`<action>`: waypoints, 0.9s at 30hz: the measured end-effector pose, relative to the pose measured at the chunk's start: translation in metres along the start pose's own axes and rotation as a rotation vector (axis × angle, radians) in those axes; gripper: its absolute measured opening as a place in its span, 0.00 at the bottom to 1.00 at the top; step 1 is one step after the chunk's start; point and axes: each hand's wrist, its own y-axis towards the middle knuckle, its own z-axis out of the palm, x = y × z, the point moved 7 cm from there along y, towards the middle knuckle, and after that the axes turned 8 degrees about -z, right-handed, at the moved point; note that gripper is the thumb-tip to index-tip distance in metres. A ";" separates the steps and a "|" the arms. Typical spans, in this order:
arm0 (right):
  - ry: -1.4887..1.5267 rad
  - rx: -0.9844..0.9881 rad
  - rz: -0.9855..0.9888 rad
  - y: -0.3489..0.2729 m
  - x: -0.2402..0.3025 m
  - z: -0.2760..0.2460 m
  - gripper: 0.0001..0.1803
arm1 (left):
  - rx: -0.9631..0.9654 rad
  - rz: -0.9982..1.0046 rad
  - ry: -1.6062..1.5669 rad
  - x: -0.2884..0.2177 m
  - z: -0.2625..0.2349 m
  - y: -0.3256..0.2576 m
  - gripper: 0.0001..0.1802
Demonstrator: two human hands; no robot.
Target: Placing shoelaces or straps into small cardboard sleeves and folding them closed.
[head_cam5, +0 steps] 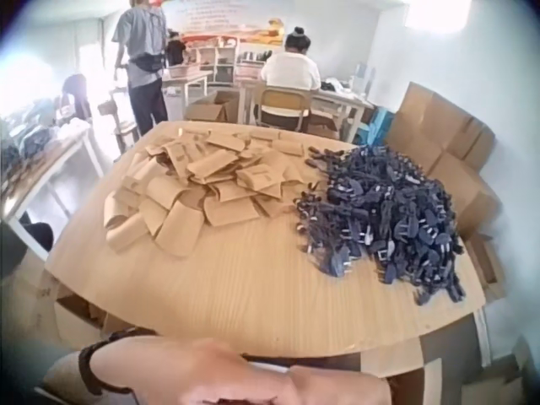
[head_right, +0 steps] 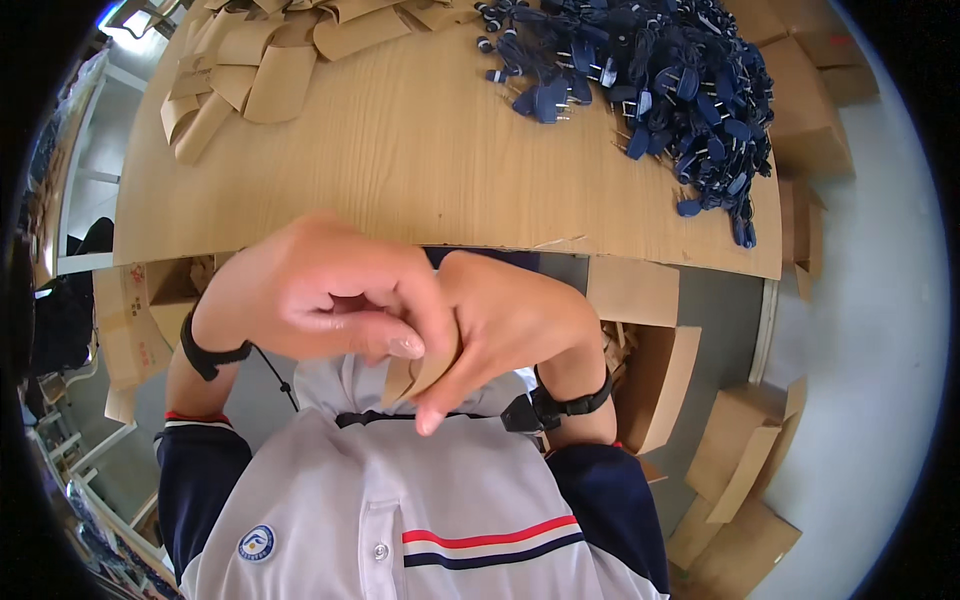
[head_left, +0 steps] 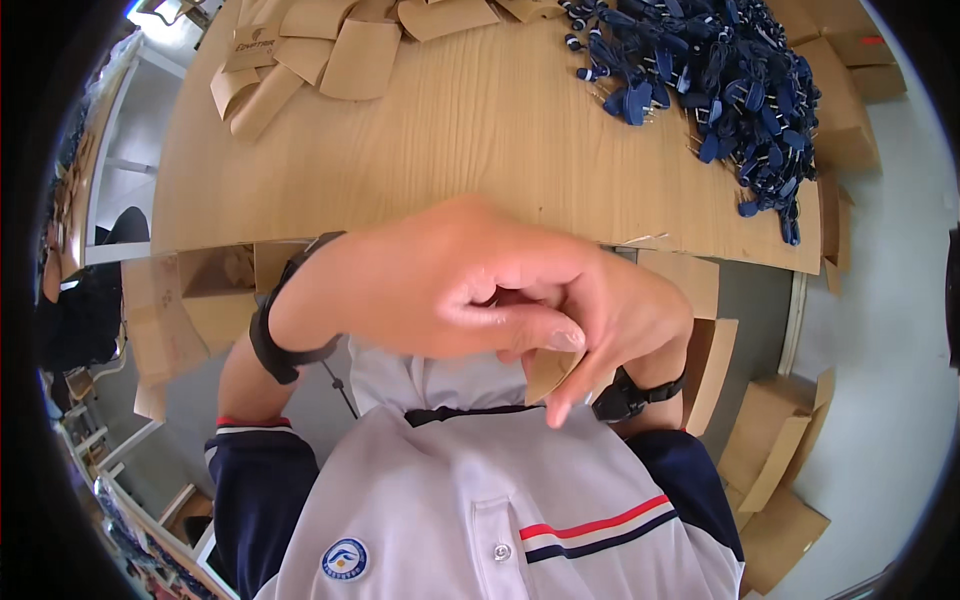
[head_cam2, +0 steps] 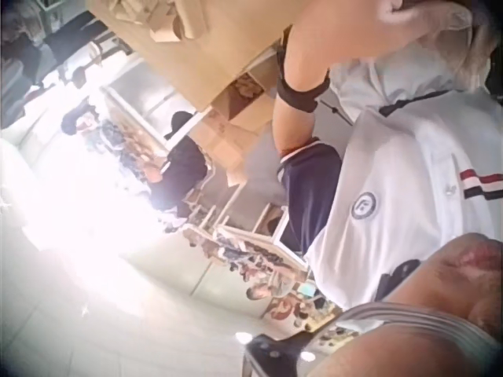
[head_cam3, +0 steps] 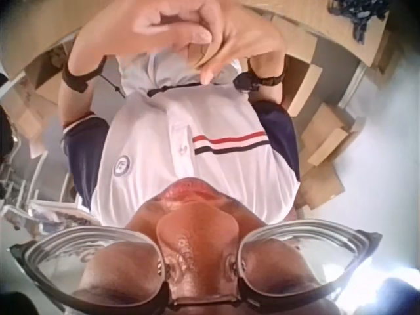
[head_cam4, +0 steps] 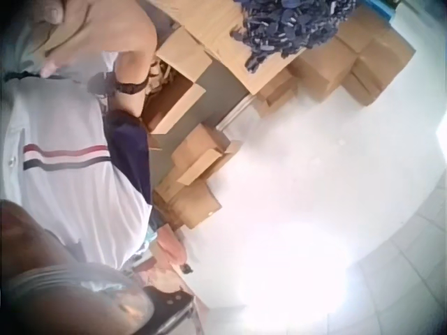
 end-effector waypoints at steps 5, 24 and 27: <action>0.155 0.238 -0.072 0.003 0.008 0.019 0.26 | 0.245 0.155 0.147 -0.012 0.014 0.002 0.03; -1.244 -1.558 -0.678 -0.192 0.065 -0.039 0.25 | -0.447 0.124 0.942 -0.033 -0.002 -0.009 0.47; -1.649 -1.697 -0.289 -0.309 0.004 -0.037 0.24 | -0.487 -0.044 1.132 -0.012 -0.043 -0.038 0.41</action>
